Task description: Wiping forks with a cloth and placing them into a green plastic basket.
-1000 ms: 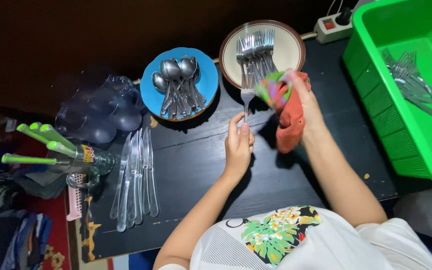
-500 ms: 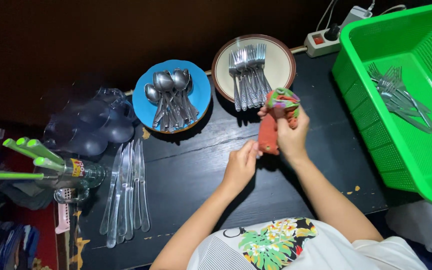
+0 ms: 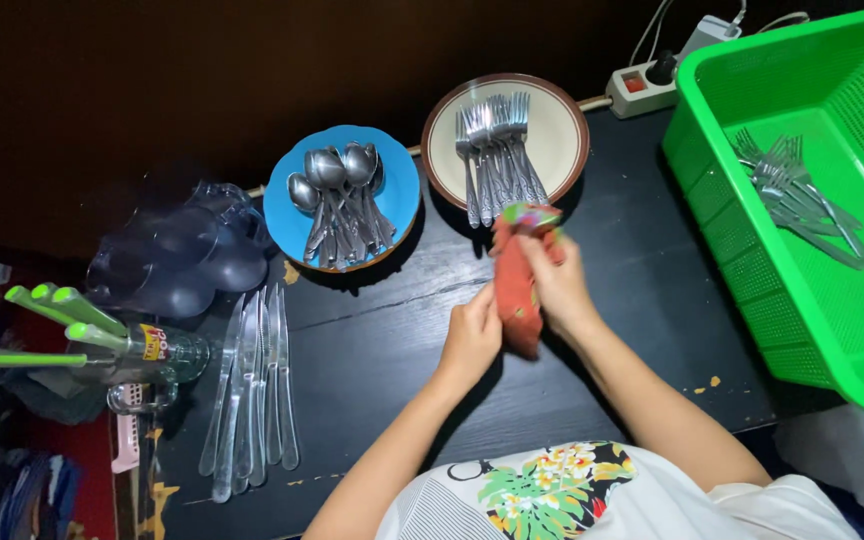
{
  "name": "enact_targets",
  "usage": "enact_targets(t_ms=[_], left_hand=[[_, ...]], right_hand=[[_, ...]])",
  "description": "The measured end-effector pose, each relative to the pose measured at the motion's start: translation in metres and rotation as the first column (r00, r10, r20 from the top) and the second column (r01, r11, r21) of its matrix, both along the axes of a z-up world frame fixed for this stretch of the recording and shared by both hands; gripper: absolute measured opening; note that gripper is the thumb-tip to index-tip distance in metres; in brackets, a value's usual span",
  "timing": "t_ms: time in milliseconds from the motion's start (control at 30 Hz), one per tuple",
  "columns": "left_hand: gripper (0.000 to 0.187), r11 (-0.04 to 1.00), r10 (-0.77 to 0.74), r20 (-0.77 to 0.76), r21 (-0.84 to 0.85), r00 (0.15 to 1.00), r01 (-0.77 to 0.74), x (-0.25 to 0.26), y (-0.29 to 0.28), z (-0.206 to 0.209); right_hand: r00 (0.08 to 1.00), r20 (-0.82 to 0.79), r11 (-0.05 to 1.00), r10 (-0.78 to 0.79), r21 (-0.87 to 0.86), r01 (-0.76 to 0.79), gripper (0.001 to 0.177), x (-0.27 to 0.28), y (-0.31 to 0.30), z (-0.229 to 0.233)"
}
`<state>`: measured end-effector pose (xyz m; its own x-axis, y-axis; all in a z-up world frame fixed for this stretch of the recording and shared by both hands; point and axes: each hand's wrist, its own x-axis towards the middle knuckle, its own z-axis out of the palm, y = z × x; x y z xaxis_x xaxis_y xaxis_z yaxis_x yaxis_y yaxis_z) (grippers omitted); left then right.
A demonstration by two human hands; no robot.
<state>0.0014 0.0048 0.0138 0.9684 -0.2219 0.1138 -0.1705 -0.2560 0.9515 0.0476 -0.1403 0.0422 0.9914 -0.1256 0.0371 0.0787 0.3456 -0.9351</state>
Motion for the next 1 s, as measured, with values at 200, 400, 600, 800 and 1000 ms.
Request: enact_targets(t_ms=[200, 400, 600, 800, 1000], left_hand=[[0.017, 0.998, -0.028, 0.134, -0.061, 0.991, 0.036, 0.000, 0.000, -0.005], [0.016, 1.000, -0.006, 0.046, 0.026, 0.999, 0.005, 0.001, -0.003, -0.010], [0.020, 0.997, -0.021, 0.140, -0.064, 0.990, 0.030, -0.001, -0.002, -0.011], [0.019, 0.999, -0.032, -0.037, -0.005, 0.999, 0.032, -0.001, -0.008, -0.014], [0.023, 0.996, -0.037, 0.121, -0.080, 0.992, 0.047, -0.001, -0.005, -0.010]], right_hand=[[0.984, 0.104, 0.932, -0.147, -0.319, 0.173, 0.019, -0.003, -0.011, 0.009], [0.993, 0.019, 0.980, -0.118, -0.160, 0.119, 0.020, 0.001, -0.005, -0.035], [0.978, 0.172, 0.954, -0.120, -0.253, 0.161, 0.019, -0.003, -0.005, 0.014], [0.975, 0.029, 0.954, -0.221, -0.199, 0.222, 0.016, 0.007, -0.012, -0.023], [0.983, 0.083, 0.941, -0.166, -0.285, 0.183, 0.024, 0.014, -0.025, -0.045]])
